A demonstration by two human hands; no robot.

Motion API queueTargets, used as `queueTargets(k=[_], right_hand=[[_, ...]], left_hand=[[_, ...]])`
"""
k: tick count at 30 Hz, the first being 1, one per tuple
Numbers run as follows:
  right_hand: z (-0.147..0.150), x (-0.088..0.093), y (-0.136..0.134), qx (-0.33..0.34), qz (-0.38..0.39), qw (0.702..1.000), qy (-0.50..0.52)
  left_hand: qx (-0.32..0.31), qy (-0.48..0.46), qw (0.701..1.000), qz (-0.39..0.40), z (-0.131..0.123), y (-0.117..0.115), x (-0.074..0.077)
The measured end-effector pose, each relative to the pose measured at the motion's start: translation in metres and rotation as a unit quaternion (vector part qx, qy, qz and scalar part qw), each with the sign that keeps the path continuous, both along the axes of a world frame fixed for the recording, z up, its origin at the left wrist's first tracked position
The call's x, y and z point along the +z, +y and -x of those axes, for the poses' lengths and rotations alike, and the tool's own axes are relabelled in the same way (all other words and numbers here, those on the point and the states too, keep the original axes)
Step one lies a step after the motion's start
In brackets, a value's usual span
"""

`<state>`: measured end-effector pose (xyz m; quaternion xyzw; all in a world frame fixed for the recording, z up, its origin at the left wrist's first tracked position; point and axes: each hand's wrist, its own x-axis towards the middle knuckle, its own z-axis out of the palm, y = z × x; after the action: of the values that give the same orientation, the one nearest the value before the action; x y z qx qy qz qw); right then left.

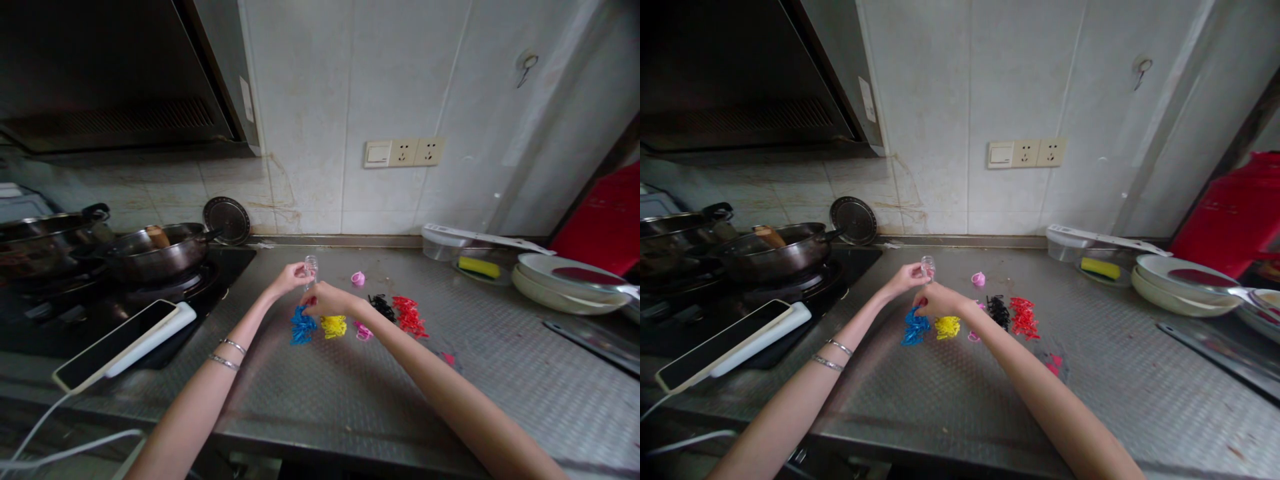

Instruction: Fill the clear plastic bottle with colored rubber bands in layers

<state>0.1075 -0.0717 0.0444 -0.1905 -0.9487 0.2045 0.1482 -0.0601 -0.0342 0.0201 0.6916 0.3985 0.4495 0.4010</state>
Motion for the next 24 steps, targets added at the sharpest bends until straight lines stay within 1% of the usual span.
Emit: queueTargets(k=[3, 6, 9, 12, 15, 18, 24], right_hand=[[-0.002, 0.005, 0.003, -0.010, 0.000, 1.000, 0.012], [-0.008, 0.015, 0.011, -0.031, -0.009, 0.999, 0.043], [-0.017, 0.030, 0.022, -0.060, -0.020, 0.996, 0.069], [-0.025, 0.049, 0.034, -0.070, -0.029, 0.994, 0.078], [-0.029, 0.067, 0.045, -0.101, -0.044, 0.992, 0.061], [-0.028, 0.081, 0.054, -0.134, -0.070, 0.988, 0.026], [-0.016, 0.095, 0.068, -0.153, -0.134, 0.977, -0.061]], left_hand=[[-0.005, 0.004, 1.000, -0.010, 0.001, 0.003, -0.002], [0.008, 0.021, 1.000, -0.019, 0.003, 0.006, -0.004], [0.018, 0.043, 0.998, -0.034, 0.002, 0.006, -0.003], [0.016, 0.039, 0.999, -0.031, 0.000, 0.003, 0.000], [0.013, 0.024, 1.000, -0.009, -0.001, 0.001, 0.000], [0.001, 0.011, 1.000, 0.000, 0.000, 0.002, -0.002], [-0.005, 0.015, 1.000, -0.007, 0.003, 0.007, -0.007]])
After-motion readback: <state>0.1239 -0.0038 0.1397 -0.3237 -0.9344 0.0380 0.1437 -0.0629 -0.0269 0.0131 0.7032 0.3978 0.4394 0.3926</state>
